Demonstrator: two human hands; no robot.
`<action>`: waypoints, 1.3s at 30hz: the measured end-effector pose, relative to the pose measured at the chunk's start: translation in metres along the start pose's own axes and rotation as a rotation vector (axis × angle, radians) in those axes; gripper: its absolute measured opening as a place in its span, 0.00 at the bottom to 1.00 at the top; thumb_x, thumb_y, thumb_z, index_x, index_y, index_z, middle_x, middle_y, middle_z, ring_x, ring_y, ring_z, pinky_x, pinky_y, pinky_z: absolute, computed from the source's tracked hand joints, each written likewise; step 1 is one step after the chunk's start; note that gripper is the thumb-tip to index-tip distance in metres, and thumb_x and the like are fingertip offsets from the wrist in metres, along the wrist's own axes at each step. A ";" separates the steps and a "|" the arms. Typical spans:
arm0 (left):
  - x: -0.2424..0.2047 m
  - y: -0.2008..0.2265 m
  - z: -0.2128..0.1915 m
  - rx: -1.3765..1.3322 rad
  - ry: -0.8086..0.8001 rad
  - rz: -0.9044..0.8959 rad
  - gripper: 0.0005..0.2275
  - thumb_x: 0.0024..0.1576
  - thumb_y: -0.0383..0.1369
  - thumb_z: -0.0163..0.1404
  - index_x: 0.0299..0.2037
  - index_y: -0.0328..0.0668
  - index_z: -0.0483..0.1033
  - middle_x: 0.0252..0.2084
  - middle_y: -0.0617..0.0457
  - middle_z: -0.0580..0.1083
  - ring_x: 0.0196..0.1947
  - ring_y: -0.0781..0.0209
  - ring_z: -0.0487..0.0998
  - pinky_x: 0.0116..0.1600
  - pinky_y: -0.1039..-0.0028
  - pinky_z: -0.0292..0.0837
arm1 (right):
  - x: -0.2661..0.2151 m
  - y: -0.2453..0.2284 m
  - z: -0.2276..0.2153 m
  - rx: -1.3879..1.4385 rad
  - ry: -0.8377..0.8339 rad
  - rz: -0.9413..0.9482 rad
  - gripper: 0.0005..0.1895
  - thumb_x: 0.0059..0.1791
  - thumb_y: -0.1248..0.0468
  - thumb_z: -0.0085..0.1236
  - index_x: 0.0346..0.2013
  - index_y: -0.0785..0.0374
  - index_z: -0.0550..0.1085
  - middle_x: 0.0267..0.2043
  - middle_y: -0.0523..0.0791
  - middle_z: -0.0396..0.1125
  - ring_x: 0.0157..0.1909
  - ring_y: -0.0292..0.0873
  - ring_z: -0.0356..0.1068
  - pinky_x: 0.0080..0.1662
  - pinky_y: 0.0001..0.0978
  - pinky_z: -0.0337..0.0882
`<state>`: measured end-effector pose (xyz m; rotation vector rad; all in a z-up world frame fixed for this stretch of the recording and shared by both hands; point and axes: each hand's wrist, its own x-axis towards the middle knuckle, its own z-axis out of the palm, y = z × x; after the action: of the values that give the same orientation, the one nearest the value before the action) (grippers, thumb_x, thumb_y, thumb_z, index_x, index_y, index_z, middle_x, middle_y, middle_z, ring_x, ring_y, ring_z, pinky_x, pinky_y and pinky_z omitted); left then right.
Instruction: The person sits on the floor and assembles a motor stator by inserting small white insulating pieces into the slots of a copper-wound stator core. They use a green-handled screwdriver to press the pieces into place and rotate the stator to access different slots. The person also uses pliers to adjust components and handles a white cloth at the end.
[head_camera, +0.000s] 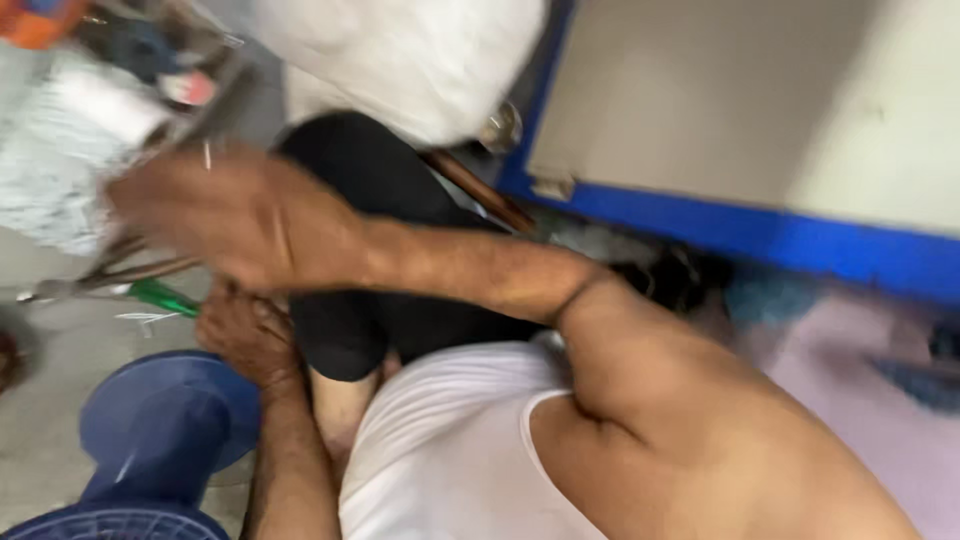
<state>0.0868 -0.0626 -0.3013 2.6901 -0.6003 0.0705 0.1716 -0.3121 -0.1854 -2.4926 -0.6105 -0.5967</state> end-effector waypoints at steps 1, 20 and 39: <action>0.003 -0.002 0.002 -0.011 0.010 0.013 0.19 0.73 0.41 0.34 0.59 0.44 0.78 0.69 0.46 0.71 0.64 0.41 0.69 0.67 0.47 0.61 | -0.016 -0.024 -0.018 0.285 0.027 0.108 0.18 0.55 0.64 0.55 0.60 0.62 0.71 0.66 0.47 0.64 0.64 0.46 0.71 0.63 0.38 0.74; 0.003 -0.002 0.004 -0.086 0.110 0.087 0.15 0.78 0.38 0.40 0.60 0.36 0.76 0.76 0.41 0.66 0.68 0.38 0.69 0.72 0.50 0.61 | -0.395 -0.037 -0.189 -0.466 -0.620 0.710 0.22 0.49 0.63 0.55 0.57 0.65 0.73 0.54 0.52 0.69 0.45 0.53 0.72 0.46 0.44 0.73; -0.006 0.148 -0.150 -0.793 -0.207 -0.191 0.16 0.56 0.29 0.58 0.55 0.40 0.79 0.60 0.46 0.76 0.64 0.50 0.75 0.71 0.61 0.68 | -0.223 -0.075 -0.206 -0.015 -0.117 0.379 0.09 0.39 0.70 0.65 0.29 0.64 0.72 0.32 0.49 0.67 0.31 0.53 0.69 0.33 0.44 0.70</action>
<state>0.0243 -0.1277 -0.1110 1.9701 -0.3234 -0.4148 -0.1063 -0.4361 -0.1121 -2.5762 -0.1635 -0.3130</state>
